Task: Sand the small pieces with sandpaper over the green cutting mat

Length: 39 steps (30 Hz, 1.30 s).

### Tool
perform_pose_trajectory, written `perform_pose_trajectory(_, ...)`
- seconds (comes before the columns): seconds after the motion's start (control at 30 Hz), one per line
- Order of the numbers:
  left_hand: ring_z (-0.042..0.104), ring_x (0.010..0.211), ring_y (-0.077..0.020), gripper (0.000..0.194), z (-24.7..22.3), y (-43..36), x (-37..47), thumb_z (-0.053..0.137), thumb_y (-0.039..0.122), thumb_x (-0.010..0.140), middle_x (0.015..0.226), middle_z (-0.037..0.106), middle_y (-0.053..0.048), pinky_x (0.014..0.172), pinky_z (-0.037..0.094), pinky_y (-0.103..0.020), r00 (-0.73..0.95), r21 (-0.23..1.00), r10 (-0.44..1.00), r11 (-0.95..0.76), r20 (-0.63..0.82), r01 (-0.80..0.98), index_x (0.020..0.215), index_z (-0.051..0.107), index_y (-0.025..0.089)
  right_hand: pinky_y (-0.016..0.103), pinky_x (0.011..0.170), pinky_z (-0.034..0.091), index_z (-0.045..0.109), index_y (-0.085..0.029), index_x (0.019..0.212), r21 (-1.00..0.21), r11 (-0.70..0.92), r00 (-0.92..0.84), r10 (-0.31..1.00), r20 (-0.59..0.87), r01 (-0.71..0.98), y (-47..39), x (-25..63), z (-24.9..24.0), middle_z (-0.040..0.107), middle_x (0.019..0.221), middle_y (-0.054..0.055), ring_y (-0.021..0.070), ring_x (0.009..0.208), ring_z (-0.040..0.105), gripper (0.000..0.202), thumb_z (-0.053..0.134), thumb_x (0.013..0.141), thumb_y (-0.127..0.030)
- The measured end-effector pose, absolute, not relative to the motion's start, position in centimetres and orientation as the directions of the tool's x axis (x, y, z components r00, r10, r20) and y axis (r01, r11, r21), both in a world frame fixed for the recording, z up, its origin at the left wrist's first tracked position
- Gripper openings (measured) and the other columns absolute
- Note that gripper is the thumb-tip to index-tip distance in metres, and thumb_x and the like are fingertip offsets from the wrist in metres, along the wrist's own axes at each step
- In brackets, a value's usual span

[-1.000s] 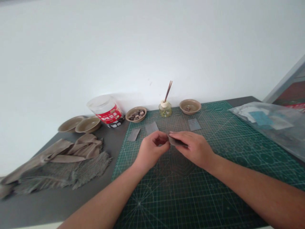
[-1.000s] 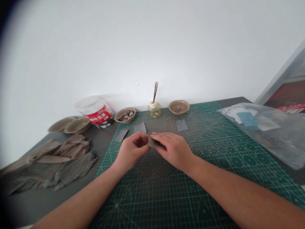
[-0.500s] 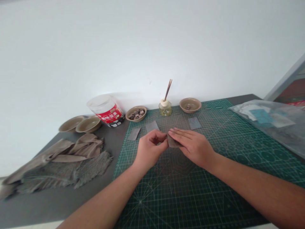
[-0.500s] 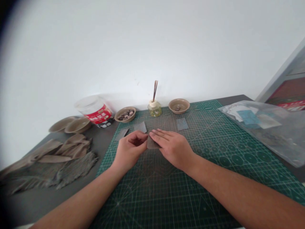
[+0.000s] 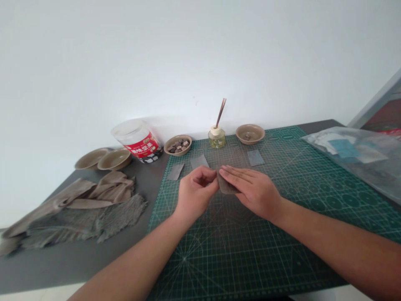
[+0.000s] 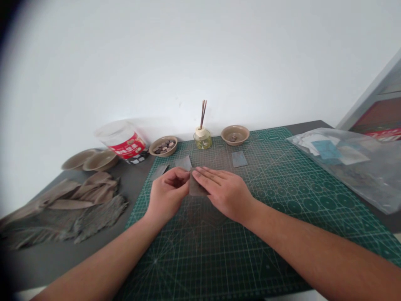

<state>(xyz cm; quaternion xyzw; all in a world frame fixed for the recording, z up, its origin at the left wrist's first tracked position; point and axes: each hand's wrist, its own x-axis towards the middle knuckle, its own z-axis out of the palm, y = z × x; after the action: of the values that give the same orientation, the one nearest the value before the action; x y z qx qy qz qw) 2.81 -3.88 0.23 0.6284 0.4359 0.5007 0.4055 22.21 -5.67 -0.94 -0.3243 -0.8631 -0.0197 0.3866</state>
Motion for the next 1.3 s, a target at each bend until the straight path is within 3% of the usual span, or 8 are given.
perform_pose_trajectory(0.13,0.058,0.069,-0.0111,0.014,0.5,-4.0,2.9,0.077,0.019,0.076,0.074,0.063,0.001,0.063,0.048,-0.022,0.043,0.926,0.929,-0.369,0.367,0.078,0.074,0.063,0.016,0.036,0.091,0.061,0.065,-0.014,0.129,-0.345,0.653,-0.389,0.711,0.586,0.674,-5.4,22.3,-1.3,0.074,0.121,0.009,0.0234,0.102,0.074,0.038,0.057,0.092,-0.013)
perform_pose_trajectory(0.23,0.059,0.07,-0.0111,0.014,0.6,-4.0,2.9,0.078,0.016,0.075,0.078,0.065,0.0,0.064,0.049,-0.022,0.044,0.909,0.91,-0.414,0.412,0.05,0.075,0.063,0.017,0.033,0.089,0.061,0.063,-0.015,0.132,-0.403,0.609,-0.308,0.741,0.597,0.683,-5.4,22.2,-0.9,0.074,0.12,0.007,0.0215,0.099,0.074,0.039,0.057,0.093,-0.013)
perform_pose_trajectory(0.43,0.055,0.067,-0.0099,0.019,0.1,-3.9,2.8,0.077,0.012,0.073,0.07,0.059,0.002,0.063,0.046,-0.021,0.133,0.91,0.907,-0.41,0.399,0.066,0.07,0.059,0.017,0.035,0.111,0.049,0.05,-0.011,0.144,-0.226,0.788,-0.437,0.526,0.73,0.572,-6.1,21.5,-0.2,0.057,0.144,0.014,0.0196,0.134,0.054,0.049,0.045,0.096,-0.007)
perform_pose_trajectory(0.8,0.052,0.065,-0.0096,0.015,0.0,-4.0,3.0,0.076,0.015,0.077,0.07,0.06,0.002,0.061,0.043,-0.021,0.114,0.915,0.918,-0.391,0.38,0.102,0.071,0.063,0.016,0.033,0.111,0.049,0.054,-0.008,0.14,-0.139,0.774,-0.463,0.501,0.731,0.618,-6.2,21.5,-0.6,0.059,0.141,0.015,0.0194,0.132,0.056,0.044,0.047,0.097,-0.008)
perform_pose_trajectory(0.9,0.054,0.065,-0.0099,0.015,0.2,-4.1,3.0,0.076,0.014,0.077,0.07,0.06,0.002,0.061,0.045,-0.021,0.088,0.896,0.899,-0.436,0.429,0.088,0.071,0.062,0.016,0.034,0.108,0.052,0.054,-0.006,0.139,-0.225,0.771,-0.438,0.546,0.714,0.595,-6.3,21.3,-0.8,0.059,0.141,0.015,0.0216,0.129,0.059,0.044,0.047,0.096,-0.008)
perform_pose_trajectory(1.03,0.059,0.068,-0.0116,0.016,0.5,-4.3,3.0,0.075,0.012,0.077,0.073,0.062,0.001,0.062,0.047,-0.023,0.052,0.856,0.86,-0.511,0.508,0.08,0.072,0.061,0.017,0.034,0.093,0.061,0.059,-0.015,0.137,-0.495,0.603,-0.322,0.778,0.54,0.626,-5.9,21.2,-1.4,0.071,0.126,0.008,0.022,0.106,0.073,0.043,0.052,0.094,-0.011)
perform_pose_trajectory(1.13,0.061,0.072,-0.013,0.015,0.5,-4.2,2.9,0.075,0.013,0.078,0.076,0.064,-0.001,0.064,0.048,-0.024,0.032,0.836,0.843,-0.538,0.537,0.108,0.073,0.062,0.017,0.032,0.096,0.059,0.056,-0.019,0.14,-0.58,0.542,-0.212,0.815,0.539,0.608,-5.7,21.3,-1.2,0.07,0.129,0.006,0.0202,0.109,0.072,0.046,0.052,0.095,-0.012)
perform_pose_trajectory(1.3,0.056,0.067,-0.0111,0.014,0.3,-3.9,2.9,0.074,0.014,0.079,0.072,0.062,0.001,0.062,0.045,-0.023,0.095,0.876,0.884,-0.467,0.458,0.117,0.073,0.062,0.017,0.032,0.111,0.048,0.05,-0.016,0.144,-0.387,0.747,-0.326,0.61,0.722,0.54,-6.1,21.3,-0.2,0.058,0.144,0.009,0.0175,0.131,0.057,0.049,0.046,0.096,-0.009)
